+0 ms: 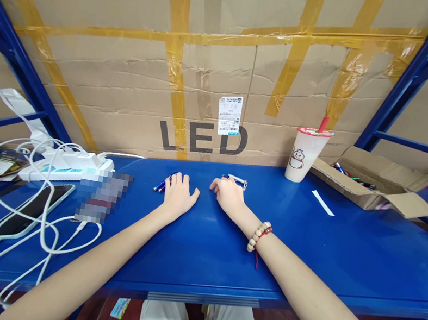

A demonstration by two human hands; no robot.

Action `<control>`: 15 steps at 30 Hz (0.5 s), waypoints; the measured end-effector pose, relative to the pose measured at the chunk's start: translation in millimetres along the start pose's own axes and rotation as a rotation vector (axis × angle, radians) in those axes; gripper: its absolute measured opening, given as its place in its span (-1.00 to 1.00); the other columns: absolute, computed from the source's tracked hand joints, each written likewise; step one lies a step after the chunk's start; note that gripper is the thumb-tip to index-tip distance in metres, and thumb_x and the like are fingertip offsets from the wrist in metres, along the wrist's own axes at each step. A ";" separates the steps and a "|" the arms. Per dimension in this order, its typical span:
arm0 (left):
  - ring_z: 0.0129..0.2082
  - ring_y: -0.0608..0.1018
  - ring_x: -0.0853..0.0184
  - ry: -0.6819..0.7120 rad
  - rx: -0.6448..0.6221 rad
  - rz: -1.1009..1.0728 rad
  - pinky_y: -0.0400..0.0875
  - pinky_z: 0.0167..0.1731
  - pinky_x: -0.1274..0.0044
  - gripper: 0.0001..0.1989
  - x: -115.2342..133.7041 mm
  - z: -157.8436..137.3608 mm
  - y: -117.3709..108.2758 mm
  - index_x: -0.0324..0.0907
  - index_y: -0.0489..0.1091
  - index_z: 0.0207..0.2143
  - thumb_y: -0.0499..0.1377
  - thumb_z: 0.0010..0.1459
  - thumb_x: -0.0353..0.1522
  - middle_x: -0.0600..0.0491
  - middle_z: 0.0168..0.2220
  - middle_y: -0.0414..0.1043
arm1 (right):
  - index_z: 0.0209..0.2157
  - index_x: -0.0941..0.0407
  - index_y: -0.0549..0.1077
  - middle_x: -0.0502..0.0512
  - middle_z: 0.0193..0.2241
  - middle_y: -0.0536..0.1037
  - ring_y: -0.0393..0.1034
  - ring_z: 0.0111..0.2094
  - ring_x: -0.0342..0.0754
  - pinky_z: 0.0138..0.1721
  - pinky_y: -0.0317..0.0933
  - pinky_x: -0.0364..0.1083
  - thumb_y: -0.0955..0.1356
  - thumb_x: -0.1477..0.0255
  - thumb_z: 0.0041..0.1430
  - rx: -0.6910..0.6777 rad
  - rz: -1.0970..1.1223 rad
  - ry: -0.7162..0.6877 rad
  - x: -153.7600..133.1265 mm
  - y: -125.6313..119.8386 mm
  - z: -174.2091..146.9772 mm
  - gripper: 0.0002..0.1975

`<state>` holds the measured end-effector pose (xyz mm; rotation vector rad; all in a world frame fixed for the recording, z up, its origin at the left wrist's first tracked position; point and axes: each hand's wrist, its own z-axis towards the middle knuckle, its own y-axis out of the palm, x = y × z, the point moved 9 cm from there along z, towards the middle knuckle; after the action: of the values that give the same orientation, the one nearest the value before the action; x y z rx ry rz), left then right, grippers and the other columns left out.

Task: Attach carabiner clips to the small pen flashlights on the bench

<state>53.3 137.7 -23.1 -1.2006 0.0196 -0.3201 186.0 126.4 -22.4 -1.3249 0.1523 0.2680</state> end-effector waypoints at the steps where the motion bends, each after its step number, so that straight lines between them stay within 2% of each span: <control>1: 0.07 0.15 -0.03 -0.014 0.003 0.004 -0.08 0.06 0.22 -0.51 -1.3 -0.5 -0.2 -0.46 0.24 -0.01 -0.03 0.15 -0.24 -0.32 0.06 0.13 | -0.26 0.04 0.46 -0.06 -0.37 0.47 0.25 -0.25 -0.19 -0.42 -0.06 -0.23 0.15 0.66 0.06 -0.001 0.004 0.002 0.0 -0.4 -0.3 -0.63; 8: 0.05 0.17 0.02 -0.012 -0.006 -0.028 0.02 0.00 0.20 -0.57 -0.1 -1.1 -2.6 -0.39 0.24 -0.02 -0.02 0.14 -0.27 -0.25 0.03 0.15 | -0.25 0.06 0.46 -0.04 -0.36 0.47 0.25 -0.25 -0.21 -0.41 -0.05 -0.23 0.14 0.66 0.06 -0.003 0.021 0.001 0.2 -0.4 -0.7 -0.63; 12: -0.03 0.25 0.14 0.061 -0.029 -0.236 0.14 -0.06 0.32 -0.73 7.1 1.8 -1.2 -0.30 0.27 -0.12 -0.01 0.12 -0.41 -0.12 -0.07 0.23 | -0.25 0.03 0.46 -0.07 -0.36 0.47 0.24 -0.24 -0.20 -0.38 -0.04 -0.22 0.15 0.64 0.07 0.000 0.010 -0.009 -0.7 0.7 -0.2 -0.64; 15: -0.06 0.29 0.29 0.152 -0.051 -0.380 0.18 -0.06 0.49 -0.76 16.4 2.7 -0.4 -0.25 0.27 -0.15 -0.01 0.10 -0.50 -0.03 -0.10 0.25 | -0.24 0.04 0.46 -0.07 -0.35 0.47 0.24 -0.25 -0.21 -0.35 -0.02 -0.23 0.16 0.63 0.08 0.001 0.006 -0.023 -1.8 1.2 -0.2 -0.65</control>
<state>69.4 135.8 -19.3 -1.2254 -0.0693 -0.7476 183.9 126.3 -23.1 -1.3204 0.1374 0.2882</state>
